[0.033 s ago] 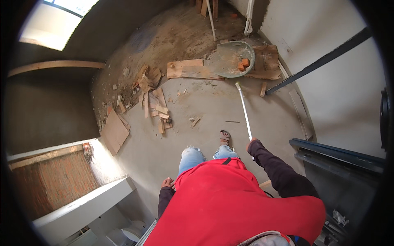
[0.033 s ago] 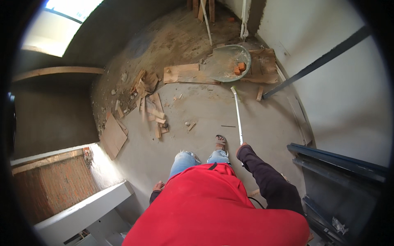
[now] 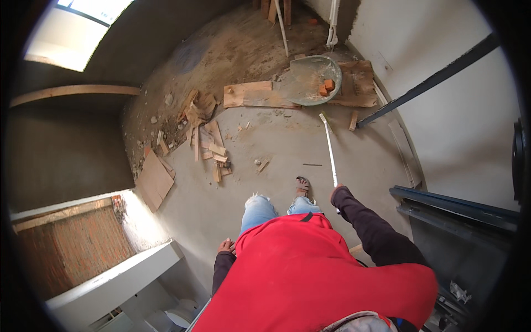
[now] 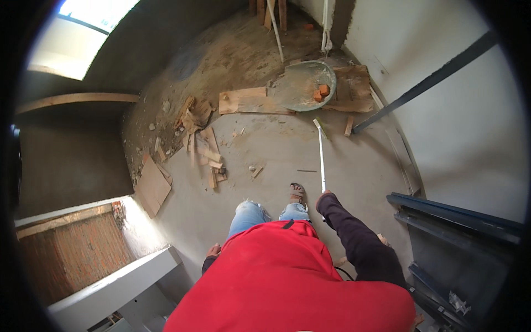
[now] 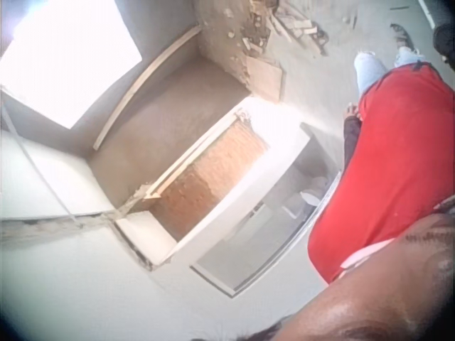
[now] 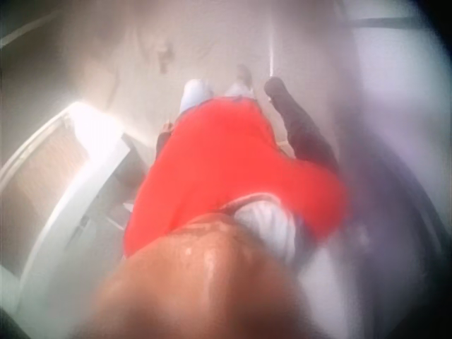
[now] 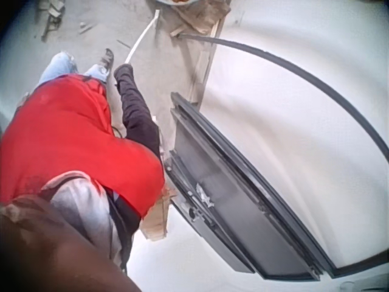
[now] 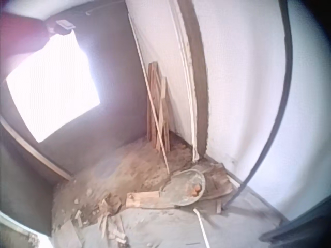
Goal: The person sweeps debris from the floor with a brush, moves a plastic tray containing bricks, and applies mortar to a brick wall using a trowel while holding the brush in the other hand.
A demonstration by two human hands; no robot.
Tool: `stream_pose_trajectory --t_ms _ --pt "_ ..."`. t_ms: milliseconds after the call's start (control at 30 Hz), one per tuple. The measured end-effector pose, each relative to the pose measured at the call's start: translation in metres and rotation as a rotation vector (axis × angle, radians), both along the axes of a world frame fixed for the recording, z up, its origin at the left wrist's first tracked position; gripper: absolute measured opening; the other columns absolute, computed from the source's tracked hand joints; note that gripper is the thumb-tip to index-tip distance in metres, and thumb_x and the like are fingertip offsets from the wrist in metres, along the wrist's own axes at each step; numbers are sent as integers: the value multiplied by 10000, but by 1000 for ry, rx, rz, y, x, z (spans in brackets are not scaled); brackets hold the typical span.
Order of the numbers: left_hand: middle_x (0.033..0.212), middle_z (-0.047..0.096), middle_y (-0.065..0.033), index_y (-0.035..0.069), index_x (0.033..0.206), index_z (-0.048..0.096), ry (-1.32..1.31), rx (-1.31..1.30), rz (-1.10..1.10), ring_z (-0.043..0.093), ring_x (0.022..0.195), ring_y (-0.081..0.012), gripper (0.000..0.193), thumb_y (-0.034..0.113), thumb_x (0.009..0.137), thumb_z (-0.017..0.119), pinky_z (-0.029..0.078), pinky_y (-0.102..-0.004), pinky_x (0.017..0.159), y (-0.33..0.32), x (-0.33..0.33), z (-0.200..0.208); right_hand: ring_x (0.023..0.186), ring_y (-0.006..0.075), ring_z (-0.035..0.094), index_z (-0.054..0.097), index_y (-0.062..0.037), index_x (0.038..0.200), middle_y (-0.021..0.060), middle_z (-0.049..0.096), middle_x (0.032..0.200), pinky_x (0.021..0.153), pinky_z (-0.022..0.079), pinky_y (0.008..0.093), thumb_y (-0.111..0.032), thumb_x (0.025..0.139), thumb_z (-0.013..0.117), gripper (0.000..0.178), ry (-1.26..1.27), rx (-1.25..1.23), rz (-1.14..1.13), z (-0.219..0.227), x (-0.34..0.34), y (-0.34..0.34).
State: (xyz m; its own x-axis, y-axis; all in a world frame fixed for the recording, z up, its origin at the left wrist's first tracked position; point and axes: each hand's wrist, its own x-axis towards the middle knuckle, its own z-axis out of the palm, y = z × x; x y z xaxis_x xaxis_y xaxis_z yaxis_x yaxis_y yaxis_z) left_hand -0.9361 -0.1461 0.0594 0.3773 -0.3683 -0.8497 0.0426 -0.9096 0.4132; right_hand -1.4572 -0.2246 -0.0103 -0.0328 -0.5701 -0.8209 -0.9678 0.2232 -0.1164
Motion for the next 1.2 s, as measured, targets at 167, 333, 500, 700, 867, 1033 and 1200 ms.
stream_pose_trajectory --t_ms 167,333,500,700,867,1033,1200 --pt "1031 543 -95 87 1113 452 19 41 -207 558 846 -241 424 351 801 565 456 -361 655 -77 -30 -17 689 244 612 581 -29 861 136 622 737 618 471 351 -149 760 481 186 -179 326 -910 -16 12 -50" --pt "1036 560 -94 84 1110 461 7 116 -395 562 849 -240 467 392 780 578 431 -359 657 -188 -62 -52 693 337 574 542 -32 823 200 567 715 614 451 376 -166 756 499 156 -270 -204 -699 13 -32 -12" --pt "1014 566 -100 97 1138 426 80 152 -649 548 887 -282 523 422 759 585 412 -409 660 -328 -111 -123 667 327 547 512 -30 793 179 553 714 594 428 372 -173 765 510 146 -144 -150 -899 113 -88 16" --pt "1139 510 -95 112 1172 412 270 238 -730 512 984 -249 555 469 769 547 400 -418 776 -483 -322 -169 660 333 555 494 -32 779 182 543 689 588 434 371 -199 763 527 171 -77 -224 -1174 123 -104 4" --pt "1204 440 -116 136 1248 330 476 329 -467 467 1046 -271 704 526 718 582 381 -414 858 -520 -472 -245 571 300 504 486 -26 765 157 506 627 556 414 362 -221 769 530 200 -91 -284 -1373 58 -149 -73" --pt "1275 296 -200 109 1313 173 588 398 -47 408 1093 -338 946 575 634 638 342 -436 911 -524 -623 -343 474 161 453 430 -33 718 58 438 537 452 364 313 -204 817 480 204 -46 -281 -1362 -17 -202 -100" --pt "1316 194 -233 110 1340 39 632 371 401 359 1123 -374 1069 593 607 651 316 -454 936 -536 -711 -483 551 306 531 443 -30 800 161 485 585 509 397 374 -243 810 465 214 55 -38 -1308 -38 -244 -126"
